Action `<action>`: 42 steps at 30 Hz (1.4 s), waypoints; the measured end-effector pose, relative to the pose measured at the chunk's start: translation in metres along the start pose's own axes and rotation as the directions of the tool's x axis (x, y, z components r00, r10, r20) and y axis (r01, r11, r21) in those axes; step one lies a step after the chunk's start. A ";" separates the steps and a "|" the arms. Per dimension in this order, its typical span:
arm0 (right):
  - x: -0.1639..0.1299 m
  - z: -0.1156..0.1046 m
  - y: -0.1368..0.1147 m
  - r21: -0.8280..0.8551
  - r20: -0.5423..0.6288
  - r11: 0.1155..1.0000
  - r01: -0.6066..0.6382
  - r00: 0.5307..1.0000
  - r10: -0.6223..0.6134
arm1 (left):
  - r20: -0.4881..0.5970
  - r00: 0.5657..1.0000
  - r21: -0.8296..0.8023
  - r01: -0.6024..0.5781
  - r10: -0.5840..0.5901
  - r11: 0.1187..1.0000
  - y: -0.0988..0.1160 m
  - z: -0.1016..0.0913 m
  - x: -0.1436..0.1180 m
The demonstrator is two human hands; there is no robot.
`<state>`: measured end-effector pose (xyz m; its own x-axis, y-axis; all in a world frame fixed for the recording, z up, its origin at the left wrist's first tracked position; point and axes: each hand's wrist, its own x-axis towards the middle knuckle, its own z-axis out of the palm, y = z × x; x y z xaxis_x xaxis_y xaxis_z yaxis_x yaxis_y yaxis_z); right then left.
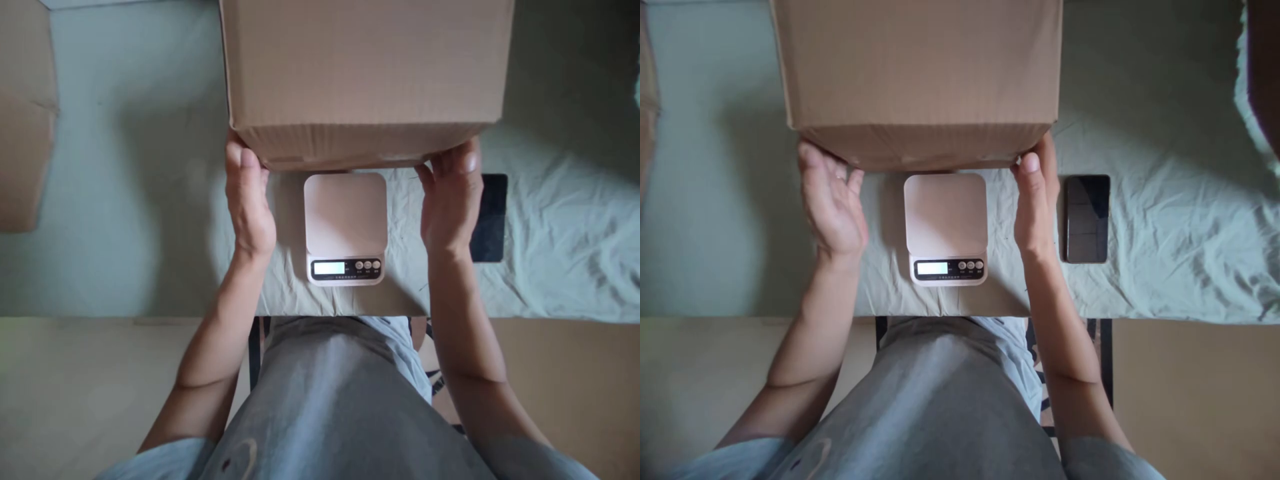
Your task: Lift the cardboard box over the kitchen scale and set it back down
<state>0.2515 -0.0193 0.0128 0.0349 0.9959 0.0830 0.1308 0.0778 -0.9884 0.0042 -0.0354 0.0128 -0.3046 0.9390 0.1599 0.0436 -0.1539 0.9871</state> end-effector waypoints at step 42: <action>-0.090 -0.019 0.024 0.315 -0.172 0.936 -0.160 0.960 0.222 | -0.130 0.981 0.043 0.150 -0.143 0.988 -0.036 -0.042 -0.094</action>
<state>0.2707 -0.1077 -0.0159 0.2333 0.9653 -0.1177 -0.1951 -0.0721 -0.9781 -0.0085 -0.1312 -0.0377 -0.4287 0.9033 0.0148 0.0380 0.0017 0.9993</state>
